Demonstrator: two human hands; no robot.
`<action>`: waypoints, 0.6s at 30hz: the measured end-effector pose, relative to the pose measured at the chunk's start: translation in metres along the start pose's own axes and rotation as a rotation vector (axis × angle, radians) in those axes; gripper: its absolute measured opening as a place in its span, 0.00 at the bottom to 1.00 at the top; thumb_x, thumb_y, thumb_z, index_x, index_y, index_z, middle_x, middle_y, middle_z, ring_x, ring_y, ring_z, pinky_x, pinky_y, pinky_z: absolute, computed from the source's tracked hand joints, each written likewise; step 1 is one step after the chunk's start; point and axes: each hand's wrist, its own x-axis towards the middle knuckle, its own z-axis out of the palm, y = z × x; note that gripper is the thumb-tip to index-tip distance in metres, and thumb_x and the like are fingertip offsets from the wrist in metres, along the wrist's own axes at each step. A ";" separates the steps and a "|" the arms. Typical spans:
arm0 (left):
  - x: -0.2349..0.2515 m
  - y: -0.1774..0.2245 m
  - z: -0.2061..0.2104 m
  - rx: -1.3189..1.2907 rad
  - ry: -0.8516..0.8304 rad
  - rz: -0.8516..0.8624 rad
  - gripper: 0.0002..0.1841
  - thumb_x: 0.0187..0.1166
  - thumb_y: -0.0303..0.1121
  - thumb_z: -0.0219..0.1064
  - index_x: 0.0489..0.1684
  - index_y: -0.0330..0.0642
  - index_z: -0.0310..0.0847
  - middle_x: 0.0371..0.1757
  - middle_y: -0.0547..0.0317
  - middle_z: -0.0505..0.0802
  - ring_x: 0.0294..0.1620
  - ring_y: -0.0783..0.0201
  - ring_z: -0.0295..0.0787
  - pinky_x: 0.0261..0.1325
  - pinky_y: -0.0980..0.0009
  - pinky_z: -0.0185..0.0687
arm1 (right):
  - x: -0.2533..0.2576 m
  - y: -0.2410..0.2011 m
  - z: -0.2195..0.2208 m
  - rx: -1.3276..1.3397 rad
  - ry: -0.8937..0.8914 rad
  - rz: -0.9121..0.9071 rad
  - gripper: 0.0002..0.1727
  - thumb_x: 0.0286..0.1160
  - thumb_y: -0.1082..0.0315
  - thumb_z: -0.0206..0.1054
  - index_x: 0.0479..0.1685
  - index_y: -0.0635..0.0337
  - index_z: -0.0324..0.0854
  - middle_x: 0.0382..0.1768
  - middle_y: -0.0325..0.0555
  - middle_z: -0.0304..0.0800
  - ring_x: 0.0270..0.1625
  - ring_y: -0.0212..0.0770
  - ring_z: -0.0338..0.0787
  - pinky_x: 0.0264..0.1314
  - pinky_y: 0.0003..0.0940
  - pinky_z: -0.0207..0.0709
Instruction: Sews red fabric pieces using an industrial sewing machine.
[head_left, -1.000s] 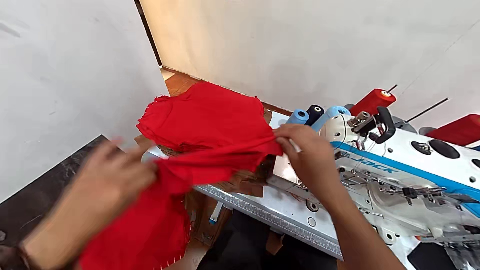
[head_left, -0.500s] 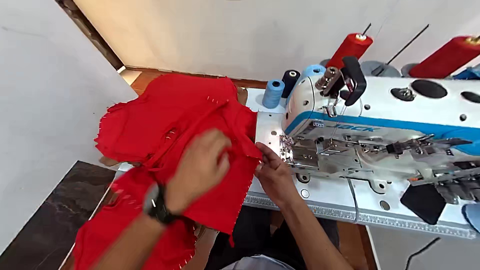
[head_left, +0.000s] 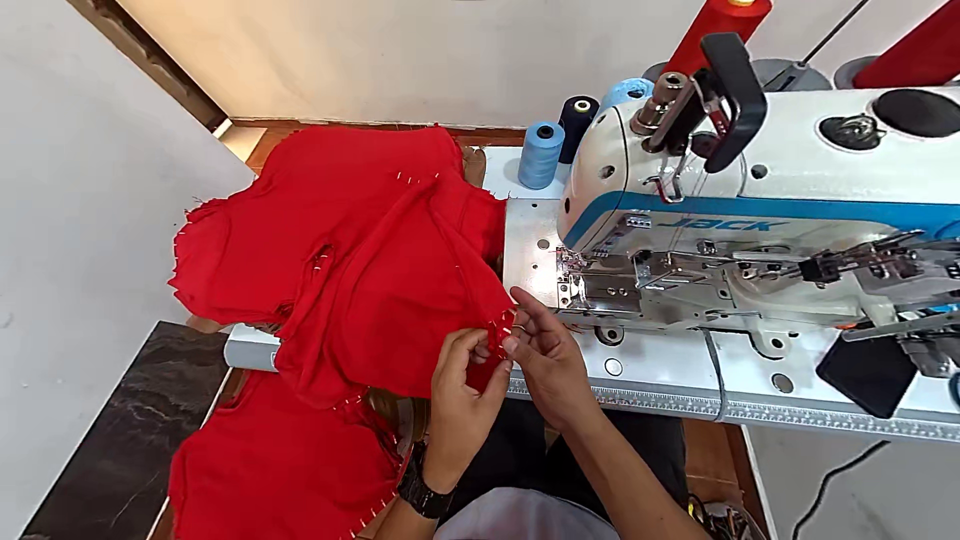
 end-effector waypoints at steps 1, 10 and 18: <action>0.000 -0.001 0.000 -0.004 0.001 0.001 0.20 0.70 0.31 0.78 0.61 0.45 0.85 0.53 0.63 0.89 0.48 0.68 0.89 0.54 0.69 0.91 | -0.001 -0.001 -0.001 0.040 0.002 0.030 0.35 0.73 0.79 0.70 0.83 0.49 0.70 0.57 0.48 0.87 0.51 0.38 0.90 0.57 0.36 0.87; -0.001 0.000 -0.046 -0.274 0.114 -0.250 0.04 0.74 0.28 0.74 0.36 0.41 0.95 0.48 0.57 0.95 0.50 0.63 0.92 0.54 0.68 0.91 | -0.015 -0.016 -0.024 -1.124 0.171 -0.414 0.25 0.80 0.75 0.62 0.77 0.59 0.74 0.54 0.44 0.89 0.52 0.40 0.89 0.51 0.38 0.88; 0.007 0.073 -0.116 -0.144 0.513 0.057 0.11 0.91 0.24 0.46 0.53 0.46 0.75 0.44 0.75 0.90 0.47 0.78 0.90 0.57 0.75 0.88 | -0.005 0.021 0.037 -0.363 0.291 -0.082 0.10 0.91 0.65 0.53 0.54 0.53 0.79 0.40 0.37 0.87 0.39 0.31 0.88 0.41 0.34 0.84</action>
